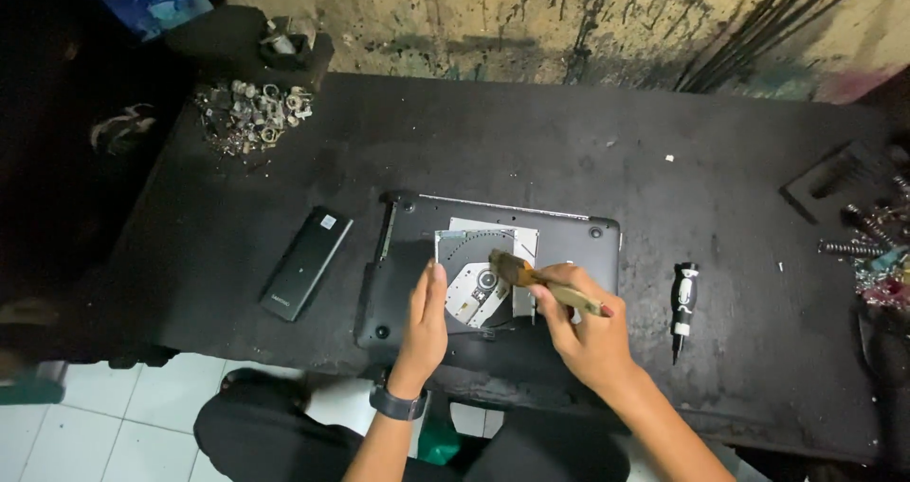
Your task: Disassembling and cleaning internal components of a laptop using a brush and a screwdriver
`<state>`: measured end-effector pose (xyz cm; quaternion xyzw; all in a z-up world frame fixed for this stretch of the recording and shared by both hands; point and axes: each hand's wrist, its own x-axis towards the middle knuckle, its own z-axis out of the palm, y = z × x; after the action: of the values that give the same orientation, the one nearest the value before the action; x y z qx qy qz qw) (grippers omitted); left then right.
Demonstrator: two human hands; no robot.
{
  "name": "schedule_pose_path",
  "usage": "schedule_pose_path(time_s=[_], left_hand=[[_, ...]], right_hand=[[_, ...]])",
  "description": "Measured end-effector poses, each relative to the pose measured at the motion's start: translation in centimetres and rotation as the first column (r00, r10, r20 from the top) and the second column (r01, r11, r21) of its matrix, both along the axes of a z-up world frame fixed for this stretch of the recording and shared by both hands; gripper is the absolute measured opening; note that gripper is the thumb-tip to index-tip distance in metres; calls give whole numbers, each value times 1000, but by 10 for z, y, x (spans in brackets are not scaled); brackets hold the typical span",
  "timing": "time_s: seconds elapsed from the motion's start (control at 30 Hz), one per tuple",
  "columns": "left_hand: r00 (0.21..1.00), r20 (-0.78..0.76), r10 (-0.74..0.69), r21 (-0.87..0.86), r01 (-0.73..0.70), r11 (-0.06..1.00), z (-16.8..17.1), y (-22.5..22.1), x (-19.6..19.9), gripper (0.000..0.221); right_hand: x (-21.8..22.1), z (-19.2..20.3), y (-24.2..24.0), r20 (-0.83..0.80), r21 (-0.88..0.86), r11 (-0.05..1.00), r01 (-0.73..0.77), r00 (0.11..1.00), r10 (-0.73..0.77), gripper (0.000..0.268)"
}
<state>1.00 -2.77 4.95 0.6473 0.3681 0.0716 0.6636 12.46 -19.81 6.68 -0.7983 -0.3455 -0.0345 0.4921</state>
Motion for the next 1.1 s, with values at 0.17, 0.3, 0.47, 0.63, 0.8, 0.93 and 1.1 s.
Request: schedule_pose_path(time_s=[0.17,0.3,0.47,0.63,0.8,0.93,1.1], left_hand=[[997,68,20,30,-22,999,-1,3,3,77],[995,98,23,27,-25,999,-12,4,-3,78],[988,146,-57,32,52,998,-51,17,-1,78],[992,117,-53,-18,55,998,-40,20,-3,79],[983,174,-49,-49,58,997,-54,21,-5,77],[997,66,-33,-58,36,998,-23,16,-2,81],[998,48,-33,77,29,997,-11,14,-2,67]], right_hand=[[0,9,14,29,38,999,-32,999,31,5],[1,13,15,109,31,999,20,994,-23,6],[-7,2,19,58,16,986,-167,984,166,20],[-10,-4,21,124,-53,995,-81,988,87,21],[-17,8,26,-30,2,998,-70,997,70,19],[-15,1,24,28,-2,995,-102,994,102,16],[-20,-1,37,-74,81,997,-13,997,18,7]])
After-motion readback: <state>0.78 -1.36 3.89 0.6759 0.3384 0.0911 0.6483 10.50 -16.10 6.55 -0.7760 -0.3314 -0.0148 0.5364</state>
